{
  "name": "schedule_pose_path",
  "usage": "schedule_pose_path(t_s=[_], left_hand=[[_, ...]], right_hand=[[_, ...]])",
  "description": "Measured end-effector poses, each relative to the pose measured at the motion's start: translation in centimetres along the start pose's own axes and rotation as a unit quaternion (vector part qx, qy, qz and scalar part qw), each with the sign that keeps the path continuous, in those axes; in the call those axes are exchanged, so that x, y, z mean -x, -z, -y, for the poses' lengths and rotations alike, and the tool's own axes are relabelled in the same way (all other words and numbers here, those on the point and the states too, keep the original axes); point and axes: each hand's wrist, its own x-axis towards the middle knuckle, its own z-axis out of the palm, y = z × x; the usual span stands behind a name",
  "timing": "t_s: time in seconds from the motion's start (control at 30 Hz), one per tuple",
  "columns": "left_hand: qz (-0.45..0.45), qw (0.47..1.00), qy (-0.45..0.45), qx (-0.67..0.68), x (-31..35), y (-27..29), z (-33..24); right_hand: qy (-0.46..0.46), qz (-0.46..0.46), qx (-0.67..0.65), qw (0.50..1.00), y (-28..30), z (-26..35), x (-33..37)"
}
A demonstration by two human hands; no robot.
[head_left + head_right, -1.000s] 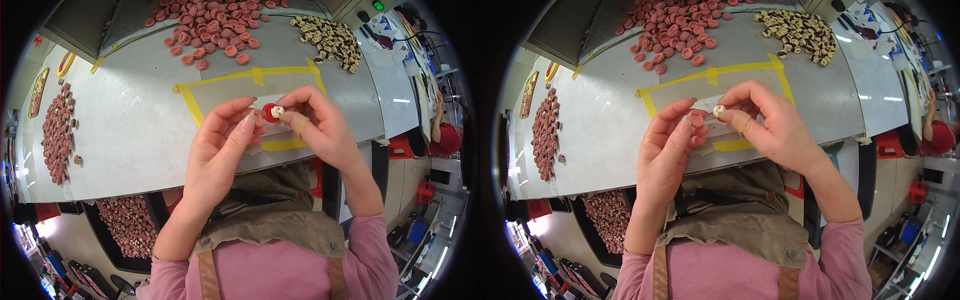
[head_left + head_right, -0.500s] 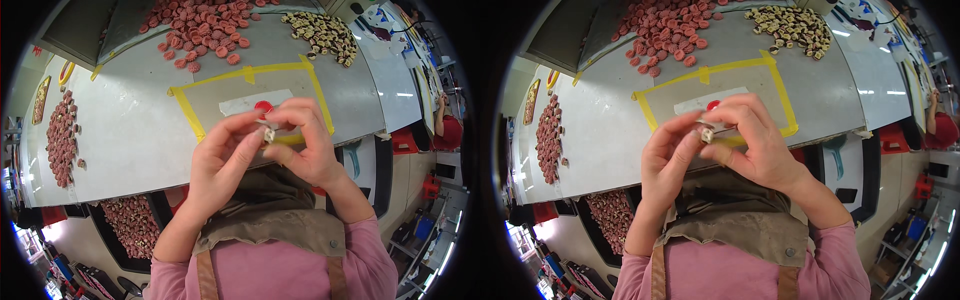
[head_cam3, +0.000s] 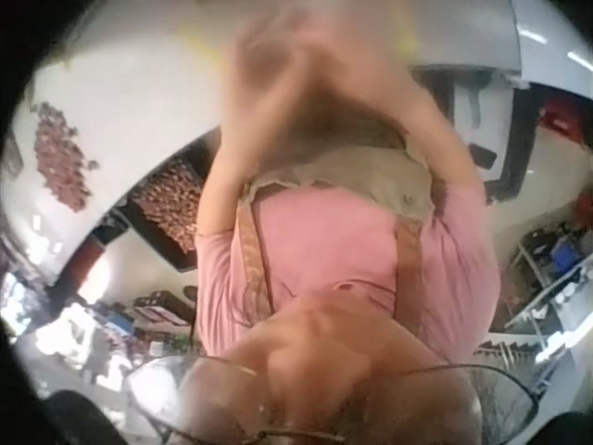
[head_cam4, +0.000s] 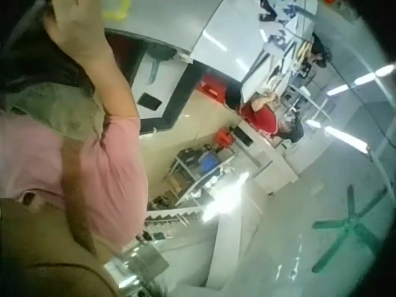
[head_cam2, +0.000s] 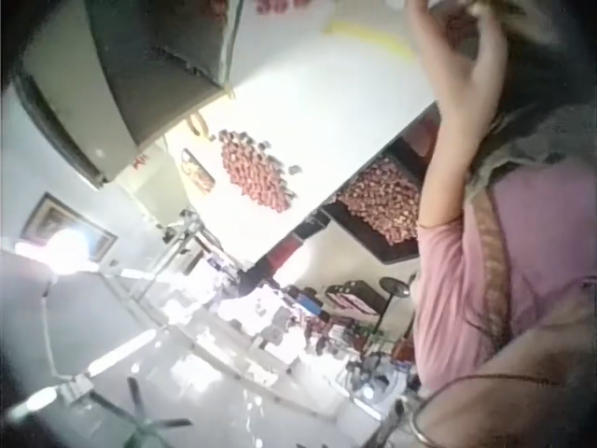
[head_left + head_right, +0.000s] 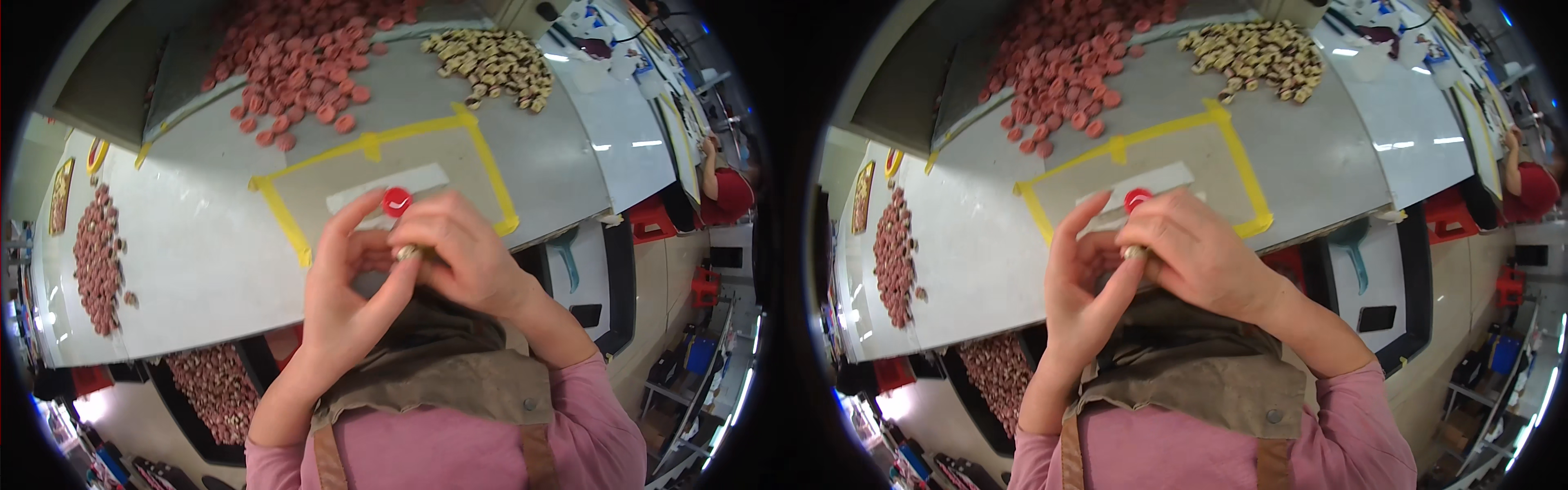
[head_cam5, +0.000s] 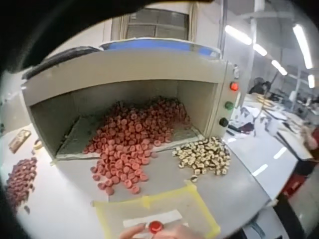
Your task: The person dumps figurine parts from a tray onto the table, pours glue from a bottle into a small cap, and assembles figurines by dipping the parts into the glue and pressing them together.
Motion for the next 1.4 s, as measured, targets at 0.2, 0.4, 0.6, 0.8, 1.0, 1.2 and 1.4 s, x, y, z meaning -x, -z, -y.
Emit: schedule_pose_path(t_s=[0.2, 0.4, 0.6, 0.8, 1.0, 1.2, 1.4], left_hand=[[-0.078, 0.821, -0.192, -0.532, -2.1, 7.8, -0.7], [-0.208, 0.652, -0.146, -0.714, -3.0, 17.6, -2.7], [-0.101, 0.811, -0.179, -0.548, -7.1, 10.6, -2.7], [-0.014, 0.833, -0.119, -0.540, -9.6, 9.6, -1.9], [-0.037, 0.828, -0.277, -0.486, -6.7, 8.6, -1.3], [-0.067, 0.993, 0.066, 0.070, -2.4, 6.1, -1.8], [-0.043, 0.971, 0.115, 0.204, -1.3, 5.0, -1.1]], right_hand=[[-0.061, -0.012, 0.128, 0.990, 6.2, -4.3, -1.8], [-0.126, -0.029, 0.173, 0.976, 9.4, -9.6, -3.9], [-0.161, 0.016, 0.169, 0.972, 8.6, -8.6, -3.2], [-0.168, 0.074, 0.065, 0.981, 7.0, -4.2, -1.9], [-0.098, 0.090, 0.132, 0.982, 6.1, -4.5, -0.7], [-0.134, 0.120, 0.091, 0.979, 6.1, -3.6, -1.8], [-0.085, 0.188, 0.130, 0.970, 5.8, -3.4, -2.5]])
